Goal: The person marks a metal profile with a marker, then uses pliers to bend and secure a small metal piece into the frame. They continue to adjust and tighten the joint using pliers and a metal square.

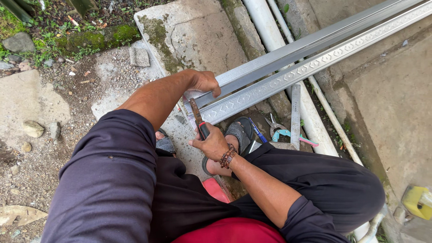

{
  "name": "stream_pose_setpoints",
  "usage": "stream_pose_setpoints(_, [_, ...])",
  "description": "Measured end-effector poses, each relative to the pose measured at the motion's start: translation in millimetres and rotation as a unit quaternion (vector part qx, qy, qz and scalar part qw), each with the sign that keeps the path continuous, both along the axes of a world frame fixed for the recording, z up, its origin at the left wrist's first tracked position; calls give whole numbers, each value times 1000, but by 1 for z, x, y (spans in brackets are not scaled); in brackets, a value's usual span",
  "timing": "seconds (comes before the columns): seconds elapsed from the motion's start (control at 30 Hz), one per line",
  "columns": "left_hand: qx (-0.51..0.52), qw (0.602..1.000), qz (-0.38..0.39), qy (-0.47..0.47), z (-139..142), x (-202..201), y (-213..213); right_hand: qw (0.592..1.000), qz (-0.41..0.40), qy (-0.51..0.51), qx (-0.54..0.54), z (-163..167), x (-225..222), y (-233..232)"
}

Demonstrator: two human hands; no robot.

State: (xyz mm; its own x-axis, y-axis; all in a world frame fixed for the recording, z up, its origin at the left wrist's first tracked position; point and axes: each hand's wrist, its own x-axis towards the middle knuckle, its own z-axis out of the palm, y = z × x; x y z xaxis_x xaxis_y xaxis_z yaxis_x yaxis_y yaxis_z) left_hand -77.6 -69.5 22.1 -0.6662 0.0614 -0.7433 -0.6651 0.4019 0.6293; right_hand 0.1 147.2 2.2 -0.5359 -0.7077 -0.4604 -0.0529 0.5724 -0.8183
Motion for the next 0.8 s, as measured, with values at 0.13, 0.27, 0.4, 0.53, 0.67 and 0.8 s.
stream_pose_setpoints(0.13, [-73,994,-68,45,-21,-8,7,998,14,60,15,-6,1,2])
stream_pose_setpoints(0.27, [-124,984,-95,80,-39,-14,9,997,30,67,37,-7,-3,6])
stream_pose_setpoints(0.4, [-256,950,-112,139,-43,-12,19,985,85,122,83,-2,-12,10])
stream_pose_setpoints(0.53, [-179,975,-107,80,-28,-11,14,987,81,120,69,2,-16,11])
stream_pose_setpoints(0.67, [-137,983,-93,82,-14,-5,7,995,35,83,52,1,-12,14])
stream_pose_setpoints(0.8, [-80,992,-69,65,-4,-1,4,988,6,148,-42,-5,-4,16])
